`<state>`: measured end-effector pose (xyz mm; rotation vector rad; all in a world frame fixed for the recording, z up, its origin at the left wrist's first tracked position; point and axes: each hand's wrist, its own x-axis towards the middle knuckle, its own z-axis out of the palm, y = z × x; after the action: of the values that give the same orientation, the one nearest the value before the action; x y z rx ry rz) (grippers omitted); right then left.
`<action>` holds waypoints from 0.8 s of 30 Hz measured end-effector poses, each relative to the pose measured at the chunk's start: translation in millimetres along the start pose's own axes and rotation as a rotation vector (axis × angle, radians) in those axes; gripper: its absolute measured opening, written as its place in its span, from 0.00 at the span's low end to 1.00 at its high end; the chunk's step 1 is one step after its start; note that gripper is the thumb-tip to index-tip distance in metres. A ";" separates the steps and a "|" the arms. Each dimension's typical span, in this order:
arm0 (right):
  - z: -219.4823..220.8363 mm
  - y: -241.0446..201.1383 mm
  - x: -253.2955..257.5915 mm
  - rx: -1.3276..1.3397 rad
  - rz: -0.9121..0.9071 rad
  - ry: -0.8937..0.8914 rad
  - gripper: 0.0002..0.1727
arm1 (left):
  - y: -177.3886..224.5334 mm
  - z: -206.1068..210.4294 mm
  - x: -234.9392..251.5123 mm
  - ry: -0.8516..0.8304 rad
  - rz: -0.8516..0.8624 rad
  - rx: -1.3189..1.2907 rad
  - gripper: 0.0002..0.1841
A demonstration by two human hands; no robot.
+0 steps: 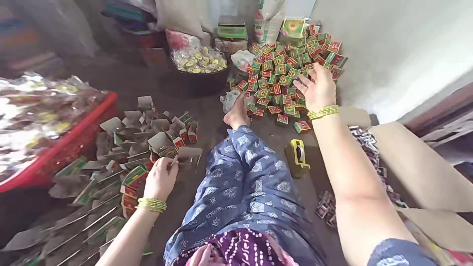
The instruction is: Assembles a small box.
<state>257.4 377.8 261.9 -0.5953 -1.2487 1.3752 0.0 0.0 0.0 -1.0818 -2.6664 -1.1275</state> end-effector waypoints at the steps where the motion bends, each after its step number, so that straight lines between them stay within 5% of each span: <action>1: 1.8 0.8 -10.2 -0.035 0.000 -0.042 0.34 | 13.3 -1.5 -2.3 0.030 0.030 -0.066 0.16; 5: -13.7 39.5 -83.4 -0.454 0.043 -0.376 0.27 | 65.0 -2.4 -15.4 0.052 0.057 -0.362 0.15; 9: -63.7 100.8 -139.9 -0.700 0.051 -0.625 0.25 | 108.5 -1.6 -43.1 -0.217 -0.157 -0.826 0.09; 12: -116.5 126.2 -164.2 -0.824 0.062 -0.615 0.22 | 134.3 10.3 -68.2 -0.516 -0.364 -1.040 0.09; 15: -167.3 127.7 -171.5 -0.964 0.151 -0.480 0.21 | 132.0 42.6 -88.3 -0.689 -0.268 -0.980 0.10; 17: -198.7 123.2 -168.6 -1.065 0.222 -0.377 0.20 | 121.8 66.3 -95.2 -0.668 0.002 -0.931 0.18; 20: -248.3 113.5 -167.6 -1.398 0.375 -0.325 0.21 | 108.0 88.0 -98.1 -0.685 0.340 -0.917 0.45; 24: -288.5 113.2 -175.4 -1.863 0.783 -0.330 0.25 | 109.1 98.3 -98.6 -0.693 0.311 -0.499 0.59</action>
<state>512.9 334.3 17.6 -2.3298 -2.5553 0.3868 163.0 59.3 -34.9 -2.2404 -2.5179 -1.6229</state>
